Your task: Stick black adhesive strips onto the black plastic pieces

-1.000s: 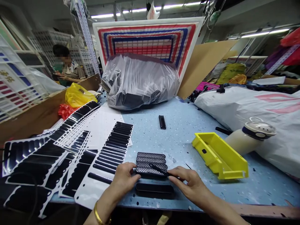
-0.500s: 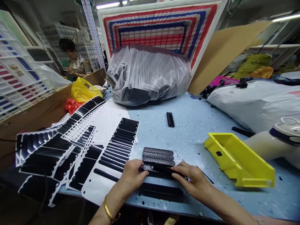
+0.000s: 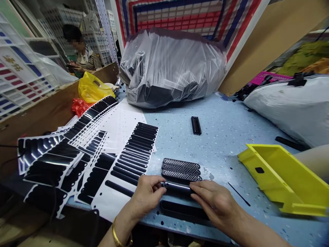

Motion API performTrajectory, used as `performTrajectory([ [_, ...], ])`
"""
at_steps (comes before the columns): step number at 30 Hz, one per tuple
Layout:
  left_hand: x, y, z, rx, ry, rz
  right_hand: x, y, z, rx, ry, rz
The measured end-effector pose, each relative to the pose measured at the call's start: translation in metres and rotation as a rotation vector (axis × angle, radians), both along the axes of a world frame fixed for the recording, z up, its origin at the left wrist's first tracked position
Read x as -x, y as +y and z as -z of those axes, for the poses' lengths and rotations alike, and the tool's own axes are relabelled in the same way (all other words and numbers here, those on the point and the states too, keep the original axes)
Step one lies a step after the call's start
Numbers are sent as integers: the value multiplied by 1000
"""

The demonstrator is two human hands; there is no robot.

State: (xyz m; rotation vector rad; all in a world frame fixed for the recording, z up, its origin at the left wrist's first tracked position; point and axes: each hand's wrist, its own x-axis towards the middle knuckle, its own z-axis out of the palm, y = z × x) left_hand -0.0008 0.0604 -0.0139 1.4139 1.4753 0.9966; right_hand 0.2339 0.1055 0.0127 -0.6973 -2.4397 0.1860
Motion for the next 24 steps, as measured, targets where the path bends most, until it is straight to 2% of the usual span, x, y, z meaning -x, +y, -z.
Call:
performTrajectory([
  [16,0,-1,0,-18,-1,-7,1,-2,5,-25,-77,21],
  [24,0,-1,0,-8,-14,-18,1,-4,6,34,-102,33],
])
